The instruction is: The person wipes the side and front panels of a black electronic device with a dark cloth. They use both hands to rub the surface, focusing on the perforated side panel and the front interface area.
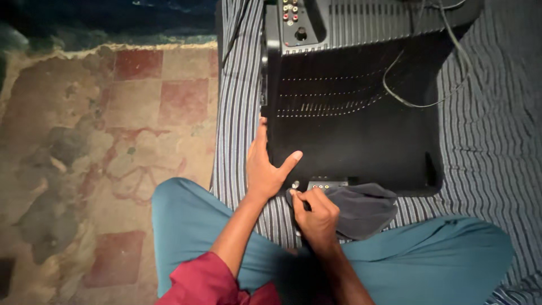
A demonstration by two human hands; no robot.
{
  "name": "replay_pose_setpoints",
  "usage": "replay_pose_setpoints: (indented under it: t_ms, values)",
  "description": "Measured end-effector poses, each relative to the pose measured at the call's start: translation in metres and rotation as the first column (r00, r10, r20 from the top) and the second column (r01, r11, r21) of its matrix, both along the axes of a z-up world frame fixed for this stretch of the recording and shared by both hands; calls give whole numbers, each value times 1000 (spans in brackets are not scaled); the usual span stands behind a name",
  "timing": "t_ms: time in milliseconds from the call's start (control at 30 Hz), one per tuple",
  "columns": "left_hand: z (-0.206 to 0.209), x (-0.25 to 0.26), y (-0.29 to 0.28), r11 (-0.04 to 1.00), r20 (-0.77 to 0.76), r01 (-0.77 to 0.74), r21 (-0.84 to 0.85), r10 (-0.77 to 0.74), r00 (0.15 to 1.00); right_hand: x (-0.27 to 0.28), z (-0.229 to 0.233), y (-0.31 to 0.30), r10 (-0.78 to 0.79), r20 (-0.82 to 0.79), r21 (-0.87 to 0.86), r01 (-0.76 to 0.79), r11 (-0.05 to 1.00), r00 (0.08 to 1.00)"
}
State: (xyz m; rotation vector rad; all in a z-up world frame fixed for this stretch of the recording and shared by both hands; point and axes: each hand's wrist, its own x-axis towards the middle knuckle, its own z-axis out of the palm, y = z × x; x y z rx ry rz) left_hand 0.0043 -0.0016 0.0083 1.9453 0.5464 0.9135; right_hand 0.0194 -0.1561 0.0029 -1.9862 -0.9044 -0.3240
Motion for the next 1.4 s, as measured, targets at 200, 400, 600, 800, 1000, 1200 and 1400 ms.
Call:
replay_pose_setpoints:
  t_ms: [200,400,600,800,1000,1200,1400]
  values:
    - [1,0,-1,982,69,73,-174,-62,996,0,-8,3,115,65,-6,-115,993,991]
    - [0,1,-1,990,96,73,-122,-61,994,-3,-19,4,218,66,-112,-210,971,974]
    - [5,-2,2,986,8,69,-152,-68,998,2,-3,-3,18,-12,14,-18,1000,1000]
    - [-2,0,1,981,93,88,-174,-72,993,30,24,-7,-230,-35,150,233,961,973]
    - [0,2,3,974,137,125,-188,-100,985,17,21,12,-39,81,90,32,995,996]
    - [4,0,5,982,46,92,-163,-86,995,48,19,-12,-215,100,163,197,967,972]
    - [0,2,3,967,83,109,-229,-92,992,128,19,-75,-615,192,194,585,787,764]
